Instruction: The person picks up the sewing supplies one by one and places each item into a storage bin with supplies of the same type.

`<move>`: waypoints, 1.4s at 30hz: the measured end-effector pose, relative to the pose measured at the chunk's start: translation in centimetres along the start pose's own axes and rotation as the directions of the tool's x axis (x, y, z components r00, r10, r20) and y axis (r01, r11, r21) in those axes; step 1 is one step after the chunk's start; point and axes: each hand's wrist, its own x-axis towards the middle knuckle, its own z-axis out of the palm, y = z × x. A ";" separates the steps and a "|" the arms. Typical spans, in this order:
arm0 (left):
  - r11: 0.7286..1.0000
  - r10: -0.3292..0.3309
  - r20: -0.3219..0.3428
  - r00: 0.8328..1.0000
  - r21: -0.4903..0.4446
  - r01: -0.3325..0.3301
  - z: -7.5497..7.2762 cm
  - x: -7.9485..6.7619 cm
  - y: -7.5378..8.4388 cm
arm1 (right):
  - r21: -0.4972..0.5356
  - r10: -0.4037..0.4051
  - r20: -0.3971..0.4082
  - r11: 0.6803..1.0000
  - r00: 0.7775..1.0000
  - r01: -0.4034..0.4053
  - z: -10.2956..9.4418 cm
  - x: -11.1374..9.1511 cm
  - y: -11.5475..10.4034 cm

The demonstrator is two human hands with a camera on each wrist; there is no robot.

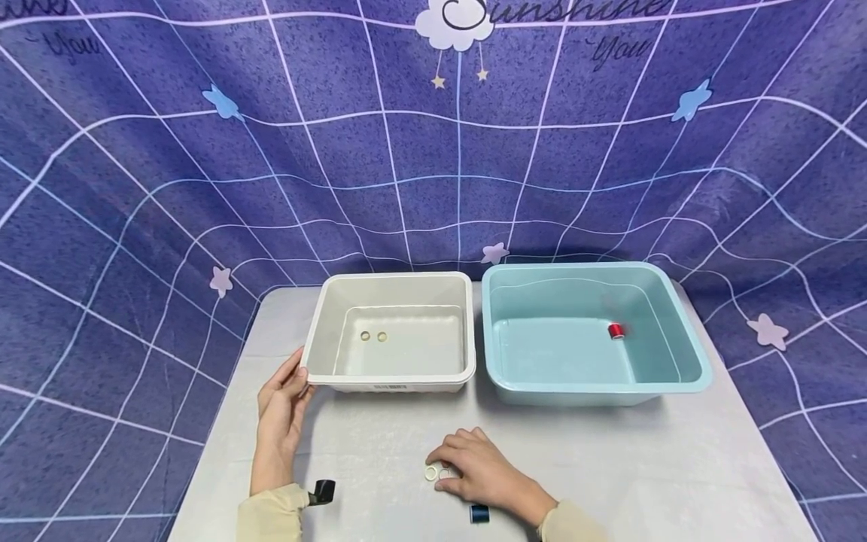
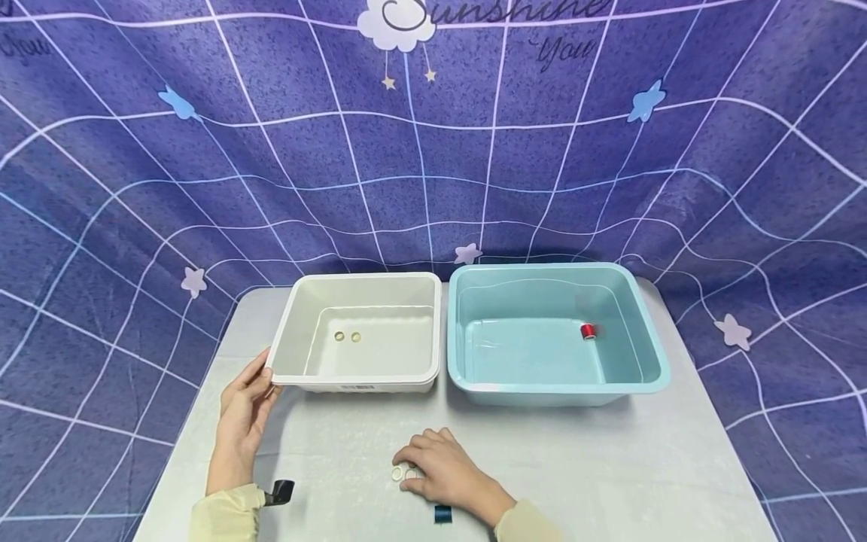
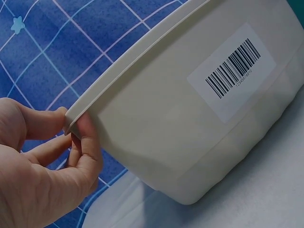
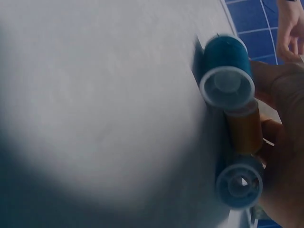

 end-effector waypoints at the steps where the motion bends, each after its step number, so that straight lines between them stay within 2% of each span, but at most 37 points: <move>1: 1.000 0.001 0.001 1.000 0.003 -0.001 0.0 0.0 0.0 | -0.005 -0.005 0.002 1.000 1.000 0.005 0.1 0.1 0.0; 13: 0.999 -0.027 -0.011 1.000 0.020 0.027 0.1 0.1 0.1 | -0.043 -0.047 -0.022 0.998 0.999 0.046 0.5 0.5 -0.4; 25: 1.000 0.016 0.012 1.000 0.026 -0.016 -0.3 0.0 -0.2 | -0.018 -0.008 -0.009 1.000 1.000 0.008 -0.6 1.8 0.3; 34: 1.000 -0.006 -0.005 1.000 0.017 0.006 -0.1 0.1 0.0 | -0.009 0.045 0.034 0.999 0.998 -0.045 -1.4 2.7 1.0; 42: 1.000 -0.006 -0.012 1.000 0.017 0.006 -0.1 0.1 -0.1 | -0.008 0.038 0.066 0.999 0.997 -0.038 -1.7 3.0 1.2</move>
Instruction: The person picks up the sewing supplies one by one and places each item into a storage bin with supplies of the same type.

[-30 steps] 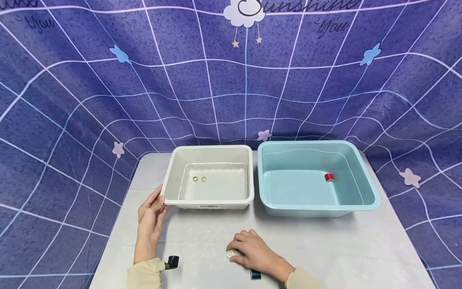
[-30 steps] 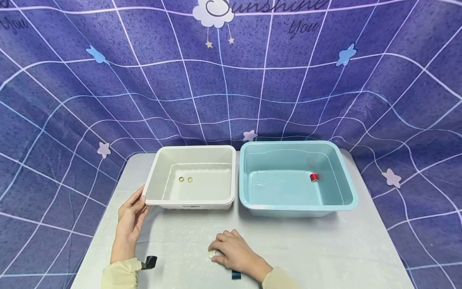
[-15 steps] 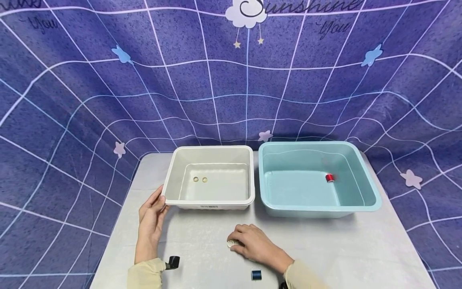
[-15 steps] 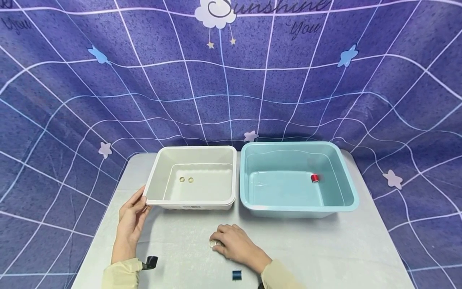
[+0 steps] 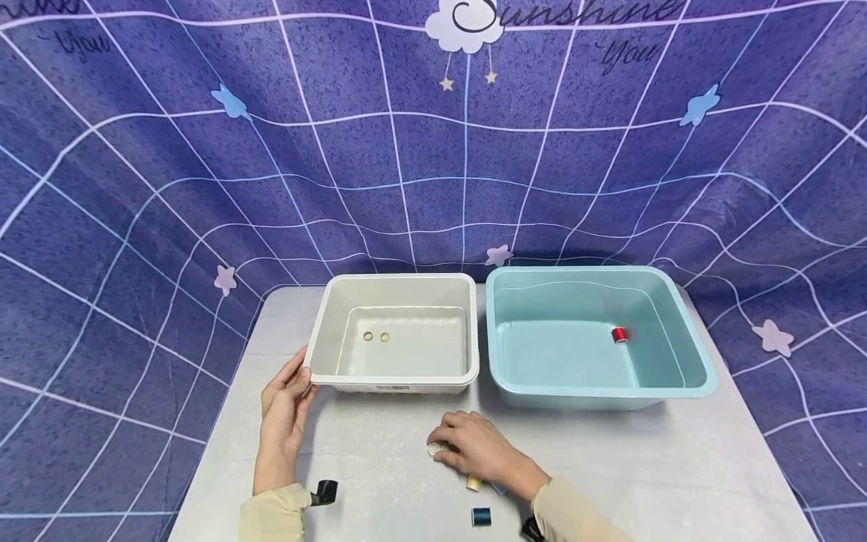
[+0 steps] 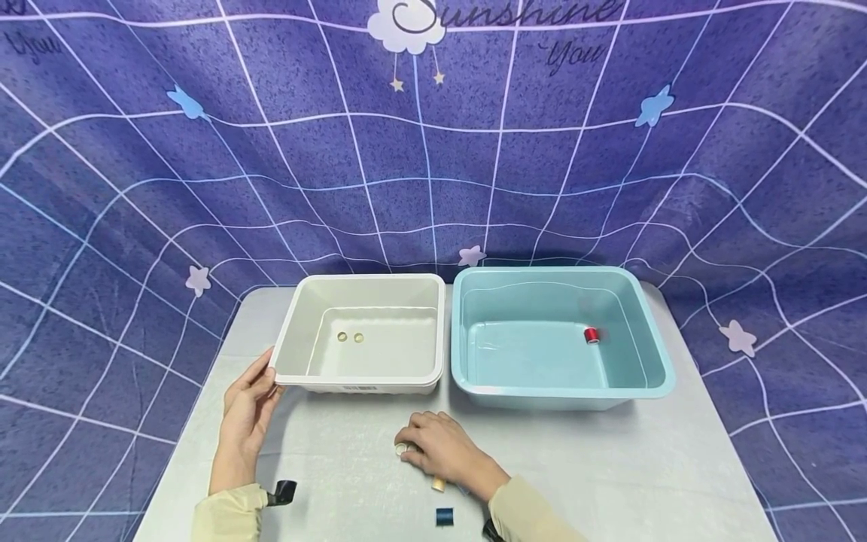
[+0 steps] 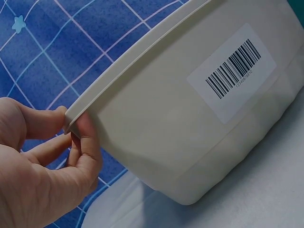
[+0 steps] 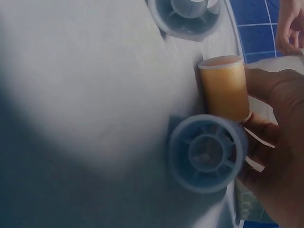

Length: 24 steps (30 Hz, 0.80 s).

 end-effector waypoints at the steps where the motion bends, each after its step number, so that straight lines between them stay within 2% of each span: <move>1: 1.000 0.002 0.002 1.000 -0.001 -0.002 0.0 0.0 0.0 | -0.004 -0.005 -0.001 1.000 1.000 0.005 0.0 0.0 -0.1; 10: 0.999 0.047 0.055 0.997 0.004 -0.047 -0.4 -0.2 -0.4 | -0.051 -0.059 -0.047 0.997 0.997 0.056 -0.9 0.3 -1.2; 12: 0.999 0.039 0.045 0.998 -0.004 -0.039 -0.4 -0.2 -0.3 | -0.056 -0.063 -0.046 0.997 0.997 0.060 -1.3 0.3 -1.4; 16: 1.000 0.022 0.029 0.999 0.000 -0.022 -0.3 -0.1 -0.2 | -0.045 -0.064 -0.040 0.997 0.997 0.063 -2.7 0.3 -1.8; 24: 1.000 0.003 0.013 1.000 -0.006 -0.003 0.0 0.0 0.0 | -0.060 -0.103 -0.083 0.993 0.991 0.098 -6.2 0.1 -2.7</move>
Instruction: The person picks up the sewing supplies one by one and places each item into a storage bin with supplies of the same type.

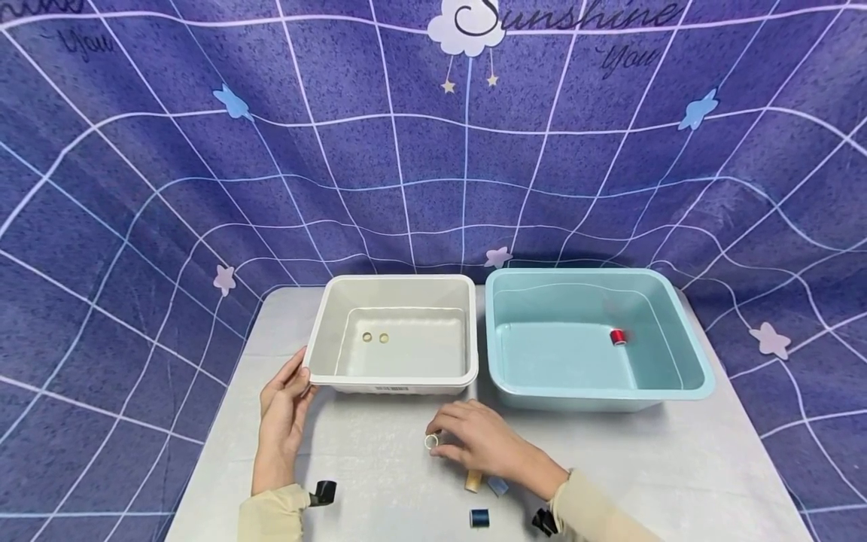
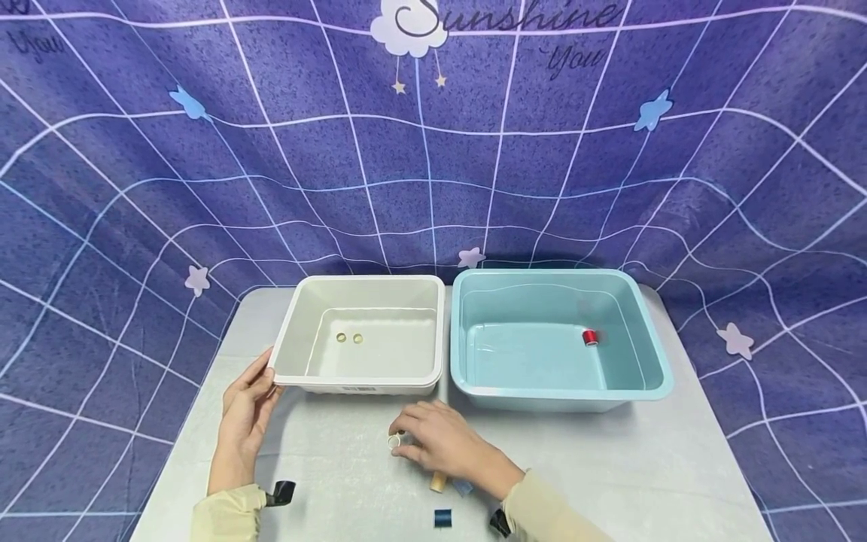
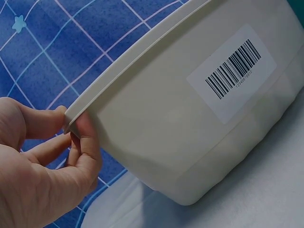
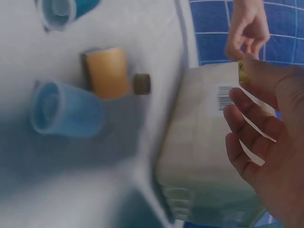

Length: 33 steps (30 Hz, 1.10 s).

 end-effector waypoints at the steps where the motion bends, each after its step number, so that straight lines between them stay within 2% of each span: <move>1: 1.000 0.000 0.000 1.000 -0.002 0.000 0.0 0.0 0.0 | 0.003 -0.009 -0.007 1.000 1.000 0.009 -0.4 0.0 -0.1; 8: 1.000 0.022 0.030 0.999 -0.006 -0.022 -0.1 0.0 -0.2 | 0.039 -0.057 -0.075 0.997 0.995 0.060 -3.0 0.5 -0.7; 16: 0.998 0.066 0.078 0.995 -0.021 -0.064 -0.4 -0.2 -0.5 | 0.131 -0.051 -0.066 0.990 0.997 0.059 -5.6 1.7 -1.1; 23: 0.999 0.036 0.032 0.999 -0.007 -0.036 -0.1 0.0 -0.1 | 0.203 -0.073 -0.098 0.975 0.992 0.092 -7.1 2.6 -1.1; 33: 0.999 0.003 -0.002 1.000 0.032 -0.003 0.5 0.3 0.1 | 0.210 -0.019 -0.126 0.977 0.992 0.045 -9.0 4.2 -0.8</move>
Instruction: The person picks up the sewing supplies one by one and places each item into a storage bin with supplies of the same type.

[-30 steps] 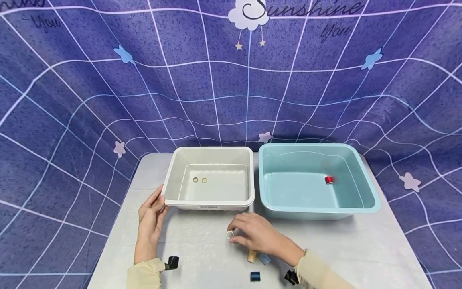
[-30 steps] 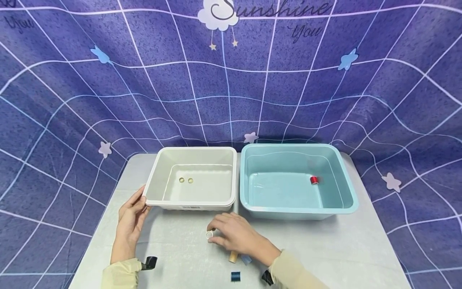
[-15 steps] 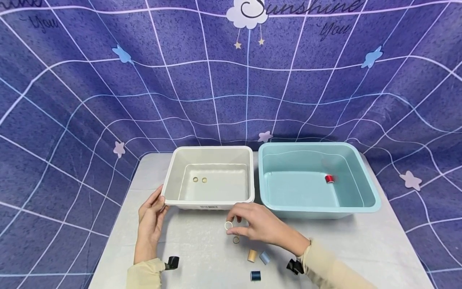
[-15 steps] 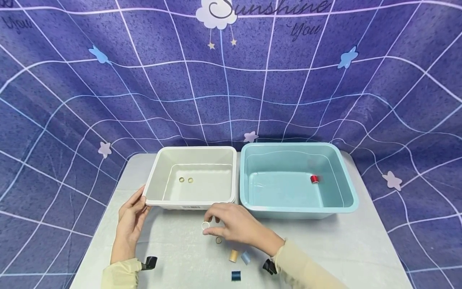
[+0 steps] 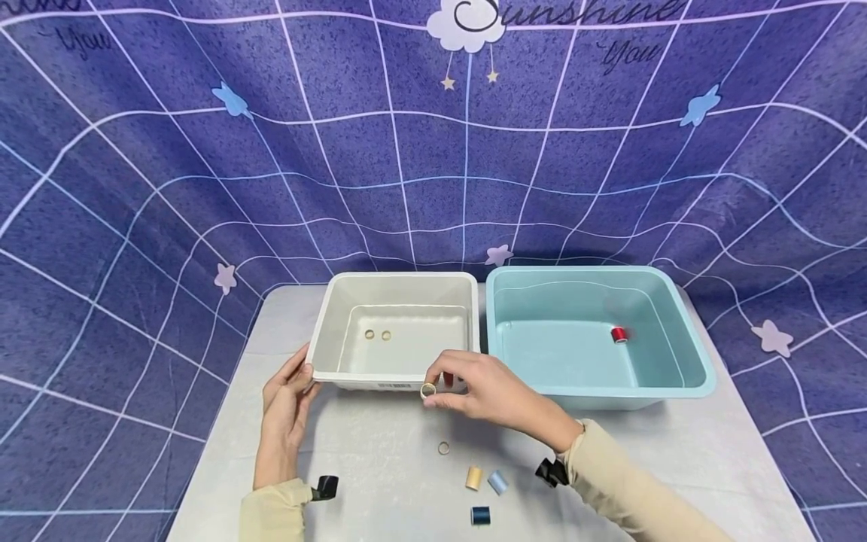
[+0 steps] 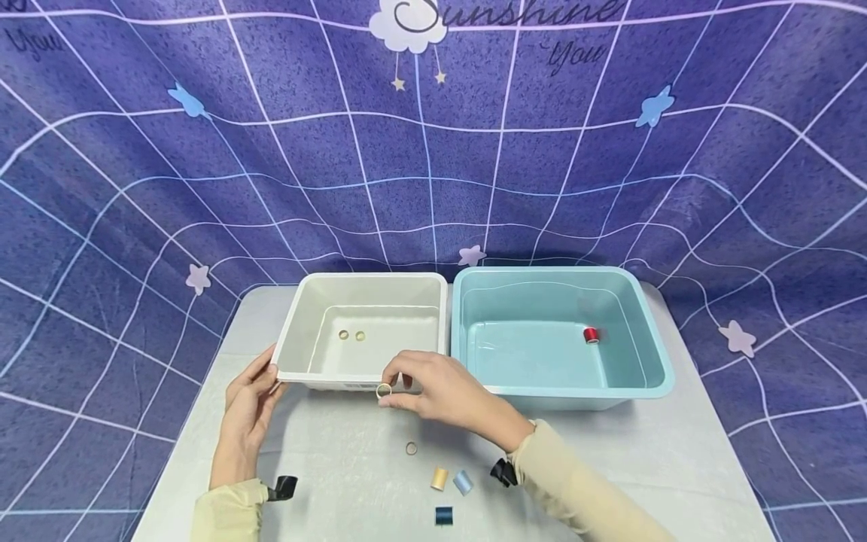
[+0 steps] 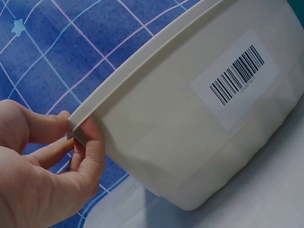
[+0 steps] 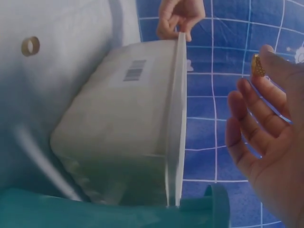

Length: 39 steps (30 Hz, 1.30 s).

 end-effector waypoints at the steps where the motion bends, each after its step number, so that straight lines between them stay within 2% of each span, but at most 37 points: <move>1: 1.000 -0.001 0.000 1.000 0.003 0.001 0.0 0.1 0.0 | 0.002 0.007 0.002 1.000 1.000 -0.007 -0.1 0.2 0.0; 14: 0.999 0.011 -0.001 1.000 0.034 -0.011 0.8 -0.1 -0.4 | 0.035 0.104 0.037 0.994 0.994 -0.105 -1.0 3.1 0.6; 24: 0.995 0.038 0.023 0.999 0.086 -0.040 0.9 0.0 -0.5 | 0.093 0.102 0.025 0.990 0.994 -0.104 -1.1 5.8 1.7; 30: 0.993 0.039 0.032 0.999 0.108 -0.043 0.9 0.1 -0.5 | 0.132 0.136 0.025 0.982 0.990 -0.138 -1.4 7.3 2.4; 39: 0.990 0.029 0.053 0.998 0.133 -0.036 0.9 0.3 -0.4 | 0.126 0.161 0.021 0.979 0.987 -0.163 -1.0 9.0 3.8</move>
